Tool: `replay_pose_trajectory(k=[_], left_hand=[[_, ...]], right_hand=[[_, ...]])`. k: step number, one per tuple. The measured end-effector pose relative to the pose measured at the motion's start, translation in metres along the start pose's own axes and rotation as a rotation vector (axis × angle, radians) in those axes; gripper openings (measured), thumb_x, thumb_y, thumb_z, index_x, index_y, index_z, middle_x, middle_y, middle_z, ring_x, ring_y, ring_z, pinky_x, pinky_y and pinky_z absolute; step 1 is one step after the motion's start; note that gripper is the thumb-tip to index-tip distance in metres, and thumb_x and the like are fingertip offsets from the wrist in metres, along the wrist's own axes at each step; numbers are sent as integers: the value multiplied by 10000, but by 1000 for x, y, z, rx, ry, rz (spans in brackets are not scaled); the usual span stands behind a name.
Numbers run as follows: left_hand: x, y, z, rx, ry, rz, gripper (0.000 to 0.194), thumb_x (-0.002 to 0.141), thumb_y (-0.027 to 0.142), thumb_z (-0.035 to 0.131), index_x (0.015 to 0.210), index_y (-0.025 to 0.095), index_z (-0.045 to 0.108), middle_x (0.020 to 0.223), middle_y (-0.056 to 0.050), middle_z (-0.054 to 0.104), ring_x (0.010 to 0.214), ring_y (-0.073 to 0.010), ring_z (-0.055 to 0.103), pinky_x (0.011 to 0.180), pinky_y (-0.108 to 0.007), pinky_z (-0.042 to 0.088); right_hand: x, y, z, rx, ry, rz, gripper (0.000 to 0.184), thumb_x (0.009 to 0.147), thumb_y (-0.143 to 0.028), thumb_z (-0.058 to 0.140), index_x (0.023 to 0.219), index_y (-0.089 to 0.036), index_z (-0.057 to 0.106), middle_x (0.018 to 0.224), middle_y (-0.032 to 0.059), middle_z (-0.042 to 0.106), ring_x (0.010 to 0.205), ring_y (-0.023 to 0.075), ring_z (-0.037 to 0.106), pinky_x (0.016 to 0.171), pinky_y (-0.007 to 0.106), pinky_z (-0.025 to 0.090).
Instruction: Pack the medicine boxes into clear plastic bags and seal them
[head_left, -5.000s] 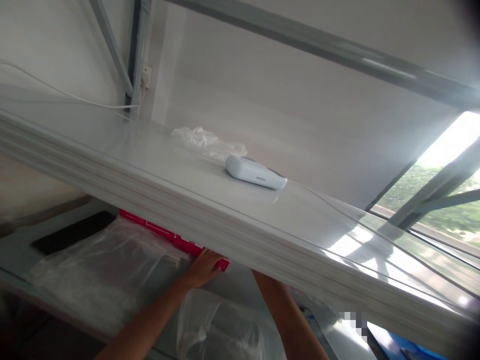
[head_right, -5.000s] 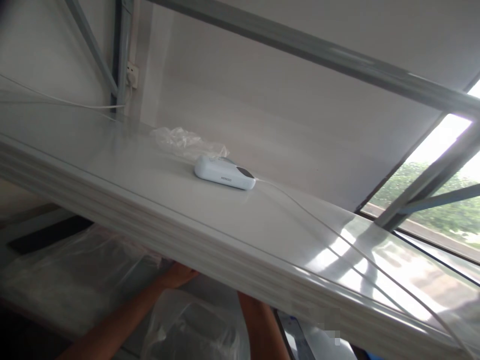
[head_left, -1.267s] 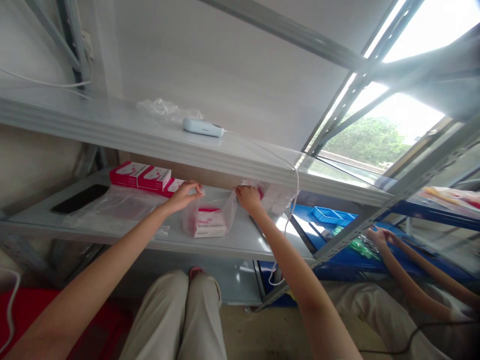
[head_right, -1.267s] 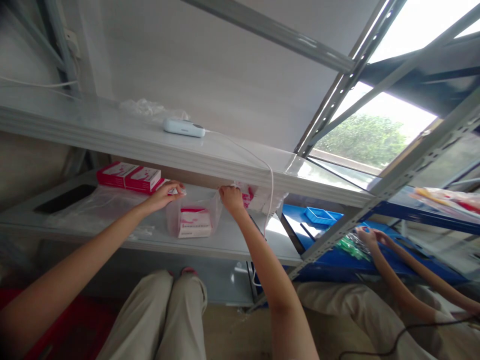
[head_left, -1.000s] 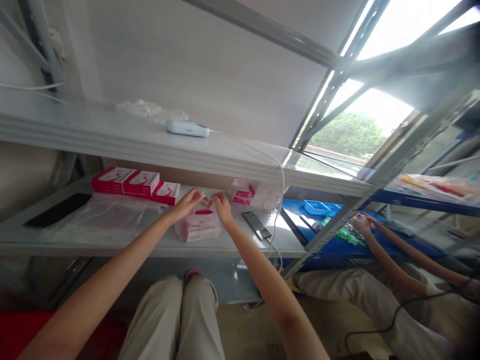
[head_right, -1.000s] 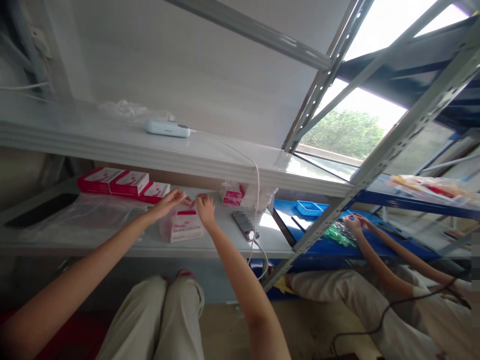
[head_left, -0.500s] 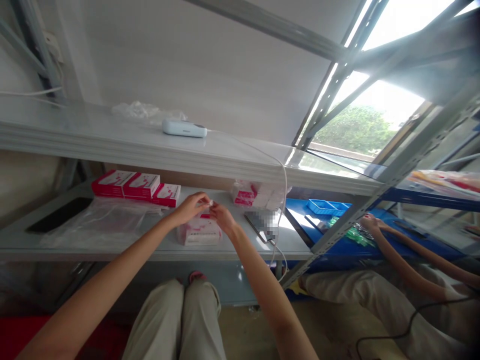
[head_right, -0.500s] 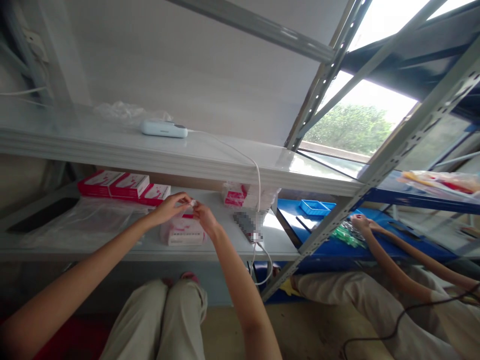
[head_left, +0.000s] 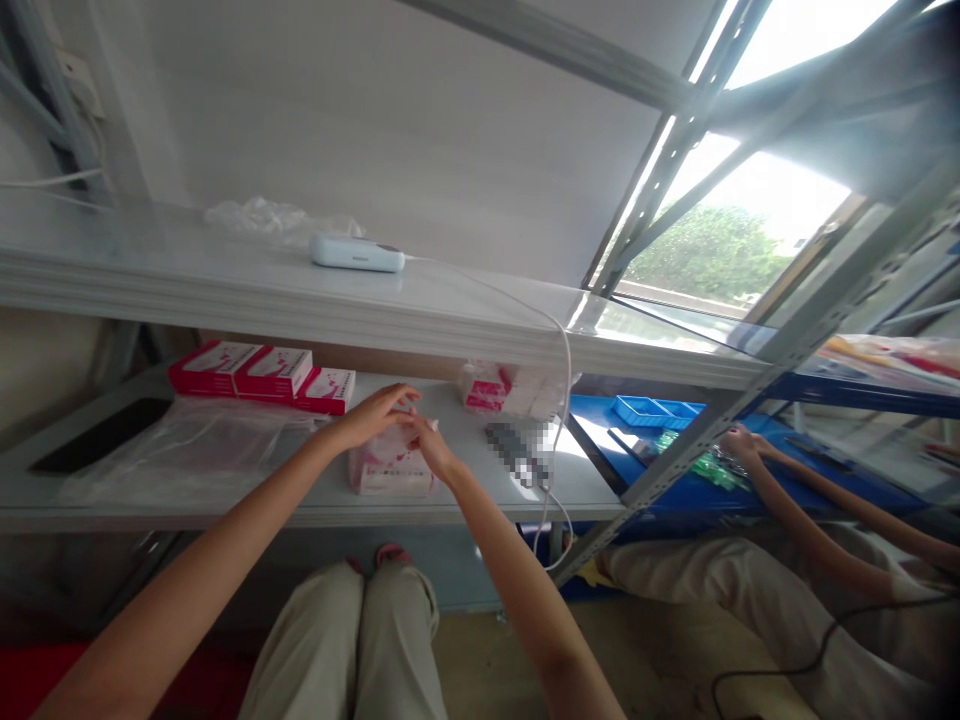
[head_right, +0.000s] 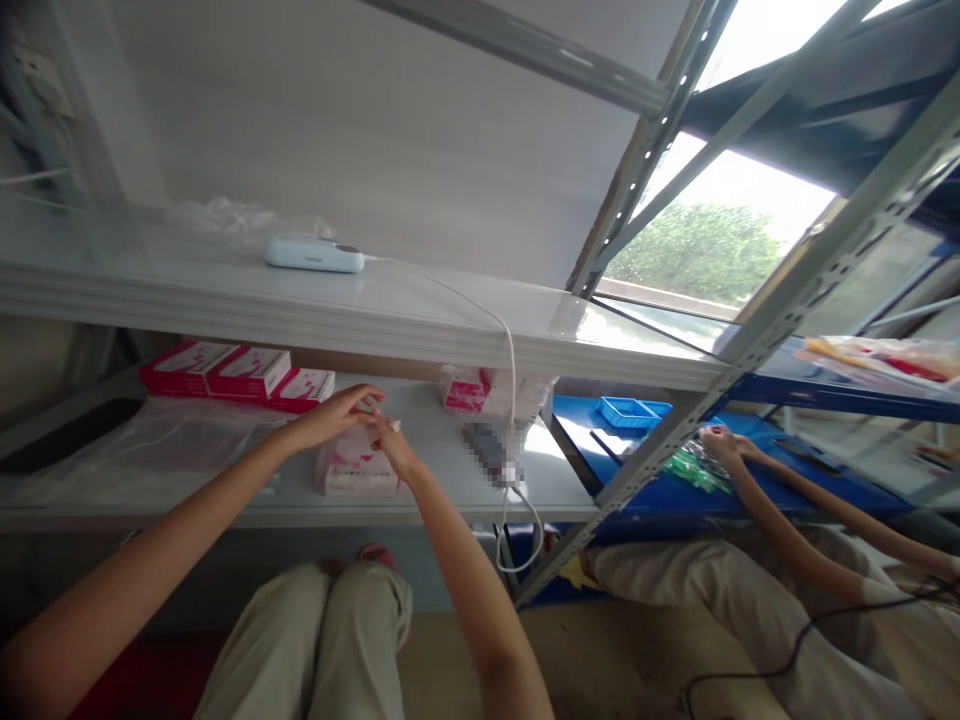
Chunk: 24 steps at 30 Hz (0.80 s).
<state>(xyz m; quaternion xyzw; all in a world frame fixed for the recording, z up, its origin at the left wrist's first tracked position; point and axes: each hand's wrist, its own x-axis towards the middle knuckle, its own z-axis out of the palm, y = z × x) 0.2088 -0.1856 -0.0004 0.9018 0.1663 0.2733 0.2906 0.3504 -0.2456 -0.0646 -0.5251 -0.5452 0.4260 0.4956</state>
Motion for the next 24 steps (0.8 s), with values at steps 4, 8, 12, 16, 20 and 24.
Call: replay_pose_trajectory(k=[4, 8, 12, 16, 20, 24], left_hand=[[-16, -13, -6, 271, -24, 86, 185, 843, 114, 468, 780, 175, 630, 887, -57, 619, 866, -189, 588, 840, -313, 458], [-28, -11, -2, 495, -2, 139, 220, 850, 81, 462, 860, 189, 653, 1008, -67, 602, 1000, -212, 550, 894, -331, 449], [-29, -5, 0, 592, 100, 145, 226, 877, 83, 429, 866, 183, 631, 1019, -79, 574, 1013, -221, 533, 886, -339, 461], [-30, -2, 0, 548, 287, 70, 198, 937, 194, 403, 892, 191, 596, 1058, -82, 549, 1007, -222, 544, 900, -351, 455], [-35, -12, 17, 268, 268, 26, 239, 901, 295, 511, 1118, 197, 521, 1208, -96, 533, 1109, -219, 537, 958, -351, 438], [-38, -35, 37, 62, 106, -106, 284, 807, 261, 597, 1079, 186, 571, 1090, -92, 644, 1002, -230, 604, 908, -350, 462]], right_hand=[[-2, 6, 1, 173, 50, 76, 572, 847, -658, 369, 1055, -208, 654, 922, 71, 620, 750, 166, 501, 605, 257, 405], [-1, 10, 2, 219, 30, 31, 670, 821, -706, 372, 1138, -182, 644, 873, 71, 616, 700, 156, 491, 576, 247, 380], [-4, 3, 1, 127, -7, -16, 678, 836, -717, 314, 1165, -212, 624, 906, 66, 622, 718, 168, 500, 608, 262, 383], [-8, -3, 1, -143, 76, -154, 663, 864, -705, 225, 999, -214, 649, 864, 47, 619, 762, 181, 503, 666, 276, 388], [-7, 0, 4, -390, 186, -239, 629, 874, -685, 236, 723, -186, 587, 653, 19, 540, 641, 159, 456, 652, 279, 366], [-2, 6, 2, -259, 151, -307, 600, 886, -661, 275, 714, -178, 586, 666, 14, 566, 640, 150, 509, 637, 254, 387]])
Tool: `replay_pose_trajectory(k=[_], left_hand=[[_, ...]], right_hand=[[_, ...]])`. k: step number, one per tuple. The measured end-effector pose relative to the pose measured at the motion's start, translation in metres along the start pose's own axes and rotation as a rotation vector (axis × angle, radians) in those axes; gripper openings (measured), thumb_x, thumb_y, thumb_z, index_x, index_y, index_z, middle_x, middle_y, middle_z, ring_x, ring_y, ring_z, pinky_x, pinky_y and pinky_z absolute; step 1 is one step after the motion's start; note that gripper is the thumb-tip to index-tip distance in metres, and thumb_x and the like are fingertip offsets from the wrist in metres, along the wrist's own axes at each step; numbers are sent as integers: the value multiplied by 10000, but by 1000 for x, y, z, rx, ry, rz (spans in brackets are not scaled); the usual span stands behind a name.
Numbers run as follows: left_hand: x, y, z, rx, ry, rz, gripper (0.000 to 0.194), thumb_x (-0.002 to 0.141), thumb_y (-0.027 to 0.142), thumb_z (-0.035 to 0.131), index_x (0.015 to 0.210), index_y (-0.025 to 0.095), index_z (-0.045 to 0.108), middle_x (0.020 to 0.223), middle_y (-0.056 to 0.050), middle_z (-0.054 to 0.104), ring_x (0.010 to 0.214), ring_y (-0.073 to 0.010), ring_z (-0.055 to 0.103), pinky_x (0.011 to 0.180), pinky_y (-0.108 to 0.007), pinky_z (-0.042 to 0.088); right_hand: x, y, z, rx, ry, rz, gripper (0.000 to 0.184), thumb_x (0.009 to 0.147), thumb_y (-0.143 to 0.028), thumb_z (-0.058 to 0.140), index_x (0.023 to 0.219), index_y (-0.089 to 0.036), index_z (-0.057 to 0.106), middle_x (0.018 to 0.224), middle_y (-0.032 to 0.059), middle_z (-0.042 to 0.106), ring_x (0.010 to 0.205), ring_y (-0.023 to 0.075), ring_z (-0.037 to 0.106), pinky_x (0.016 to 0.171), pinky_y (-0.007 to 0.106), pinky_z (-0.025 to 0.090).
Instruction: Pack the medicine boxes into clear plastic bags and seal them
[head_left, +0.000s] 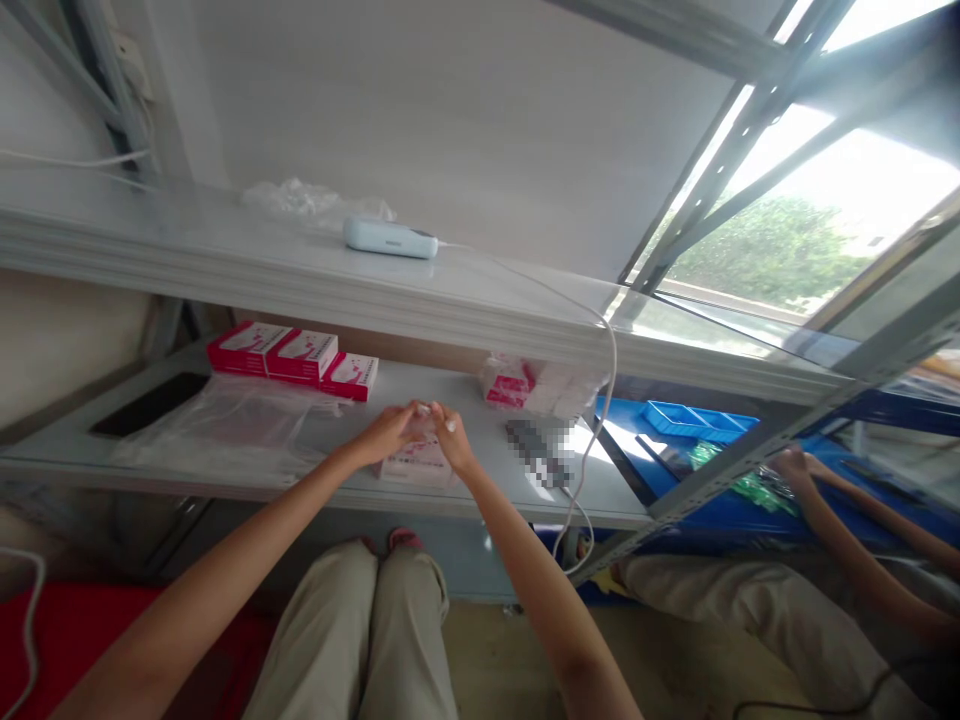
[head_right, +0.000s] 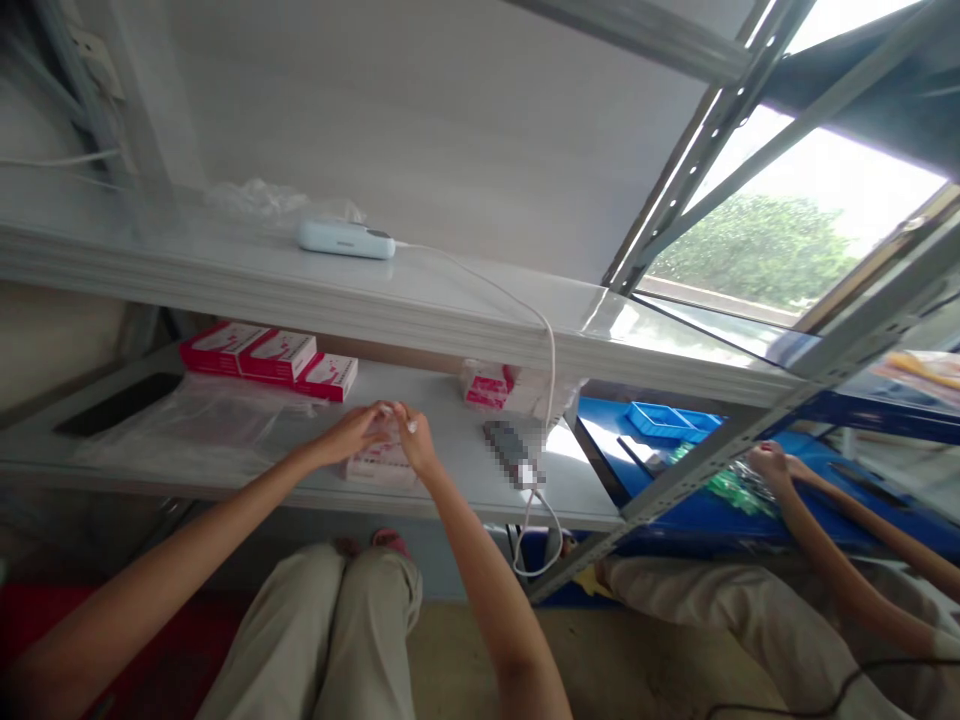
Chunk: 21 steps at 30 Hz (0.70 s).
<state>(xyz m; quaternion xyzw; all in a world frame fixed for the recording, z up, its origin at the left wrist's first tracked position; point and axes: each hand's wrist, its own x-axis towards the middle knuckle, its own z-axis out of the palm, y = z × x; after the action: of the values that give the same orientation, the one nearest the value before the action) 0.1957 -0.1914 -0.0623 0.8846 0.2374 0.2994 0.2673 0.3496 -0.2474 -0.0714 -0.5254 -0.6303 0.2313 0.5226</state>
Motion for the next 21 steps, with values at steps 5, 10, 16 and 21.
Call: replay_pose_trajectory(k=[5, 10, 16, 21], left_hand=[[2, -17, -6, -218, 18, -34, 173, 752, 197, 521, 845, 175, 664, 1005, -70, 661, 1008, -217, 589, 944, -333, 428], [-3, -20, -11, -477, -34, -329, 236, 664, 271, 565, 860, 181, 659, 945, -47, 686, 983, -229, 598, 903, -316, 451], [-3, -17, -6, -604, 31, -414, 244, 618, 350, 656, 801, 192, 685, 935, -53, 705, 984, -254, 606, 885, -325, 467], [3, -25, 3, -777, -60, -368, 390, 724, 546, 597, 788, 180, 719, 910, -92, 728, 1000, -284, 625, 881, -383, 485]], right_hand=[[-1, 7, -15, -33, -104, -122, 564, 924, -579, 324, 657, -181, 622, 698, 45, 634, 708, 166, 585, 708, 271, 450], [-5, -2, -31, -328, -371, -310, 322, 952, -292, 421, 895, -209, 727, 887, 50, 721, 797, 159, 645, 787, 261, 462], [-4, 3, -27, -650, -203, -378, 241, 920, -190, 487, 991, -240, 712, 920, 35, 730, 839, 157, 660, 773, 232, 462], [0, 20, -8, -877, 0, -368, 201, 936, -214, 475, 1077, -181, 614, 769, 36, 686, 694, 154, 635, 633, 228, 443]])
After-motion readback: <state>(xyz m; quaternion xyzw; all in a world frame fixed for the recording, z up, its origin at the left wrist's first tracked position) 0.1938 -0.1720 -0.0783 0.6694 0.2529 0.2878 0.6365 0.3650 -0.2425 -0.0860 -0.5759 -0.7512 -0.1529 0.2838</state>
